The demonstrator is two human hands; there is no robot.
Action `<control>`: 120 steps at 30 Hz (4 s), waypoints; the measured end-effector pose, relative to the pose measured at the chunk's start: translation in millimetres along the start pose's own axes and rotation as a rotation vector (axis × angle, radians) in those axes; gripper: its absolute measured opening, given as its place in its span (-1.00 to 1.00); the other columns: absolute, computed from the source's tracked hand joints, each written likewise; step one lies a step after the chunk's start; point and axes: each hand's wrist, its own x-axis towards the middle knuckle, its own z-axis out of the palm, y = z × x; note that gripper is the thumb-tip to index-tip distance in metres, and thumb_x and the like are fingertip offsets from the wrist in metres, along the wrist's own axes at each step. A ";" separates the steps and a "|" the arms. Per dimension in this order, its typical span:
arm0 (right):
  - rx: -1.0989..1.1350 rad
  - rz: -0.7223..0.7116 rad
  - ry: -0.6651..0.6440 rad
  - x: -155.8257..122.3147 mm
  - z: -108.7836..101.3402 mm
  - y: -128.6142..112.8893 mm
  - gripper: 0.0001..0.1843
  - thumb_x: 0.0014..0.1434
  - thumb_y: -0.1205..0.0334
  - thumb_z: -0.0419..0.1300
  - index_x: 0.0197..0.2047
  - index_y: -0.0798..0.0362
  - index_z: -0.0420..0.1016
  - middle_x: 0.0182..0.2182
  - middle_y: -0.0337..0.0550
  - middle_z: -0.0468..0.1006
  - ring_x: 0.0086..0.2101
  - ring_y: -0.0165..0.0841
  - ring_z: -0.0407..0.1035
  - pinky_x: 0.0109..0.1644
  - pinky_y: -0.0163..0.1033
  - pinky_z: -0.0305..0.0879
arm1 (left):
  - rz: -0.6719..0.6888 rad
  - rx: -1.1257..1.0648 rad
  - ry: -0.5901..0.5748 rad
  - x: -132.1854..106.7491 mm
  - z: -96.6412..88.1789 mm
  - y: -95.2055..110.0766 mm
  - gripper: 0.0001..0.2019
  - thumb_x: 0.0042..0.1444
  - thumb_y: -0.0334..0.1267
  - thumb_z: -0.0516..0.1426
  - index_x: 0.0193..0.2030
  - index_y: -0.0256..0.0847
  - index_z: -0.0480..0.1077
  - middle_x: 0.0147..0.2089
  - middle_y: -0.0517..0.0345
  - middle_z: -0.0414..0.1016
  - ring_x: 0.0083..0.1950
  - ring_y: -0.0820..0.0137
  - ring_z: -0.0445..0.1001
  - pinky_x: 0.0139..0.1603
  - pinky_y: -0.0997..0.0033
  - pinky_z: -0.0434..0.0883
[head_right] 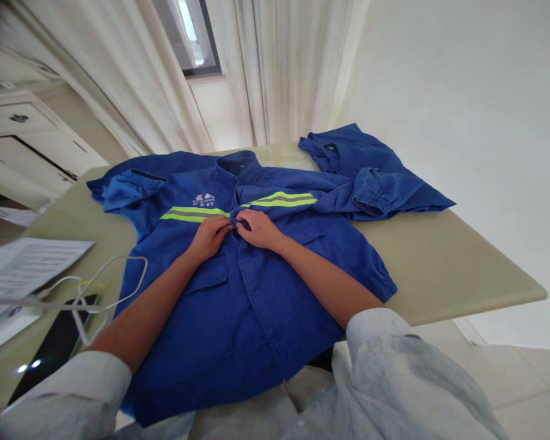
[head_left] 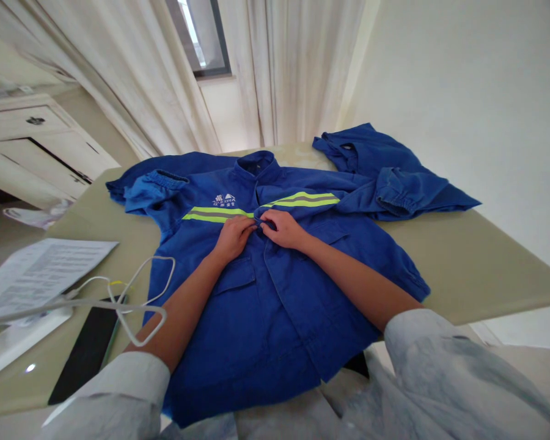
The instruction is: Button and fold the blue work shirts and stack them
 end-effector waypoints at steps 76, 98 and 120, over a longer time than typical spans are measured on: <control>0.201 -0.045 -0.225 10.1 -22.4 20.4 -0.82 0.24 0.22 0.31 -0.28 0.06 0.38 -0.41 -0.30 0.40 -0.39 -0.38 0.25 -0.24 -0.29 0.17 | -0.054 -0.009 -0.038 -2.0 0.7 2.4 -0.75 0.45 -0.22 0.03 -0.05 -0.14 0.55 -0.08 0.01 0.62 -0.04 0.20 0.52 0.00 0.17 0.38; -0.411 -0.227 -0.343 15.2 -42.1 -12.1 -0.91 0.28 0.43 0.32 -0.24 0.05 0.61 -0.22 -0.08 0.64 -0.17 -0.23 0.46 -0.16 -0.23 0.14 | 0.046 0.150 -0.068 -4.8 -6.6 17.3 -0.72 0.48 -0.22 0.00 -0.11 -0.08 0.56 -0.11 0.06 0.59 -0.05 0.19 0.44 0.00 0.11 0.25; -0.435 -0.192 -0.234 11.6 -36.2 -13.3 -0.96 0.32 0.30 0.36 -0.17 0.05 0.59 -0.21 -0.11 0.63 -0.18 -0.24 0.44 -0.14 -0.24 0.14 | 0.097 0.146 -0.053 -3.9 -4.5 15.3 -0.71 0.48 -0.26 -0.03 -0.11 -0.14 0.53 -0.12 0.03 0.58 -0.06 0.20 0.42 -0.02 0.13 0.25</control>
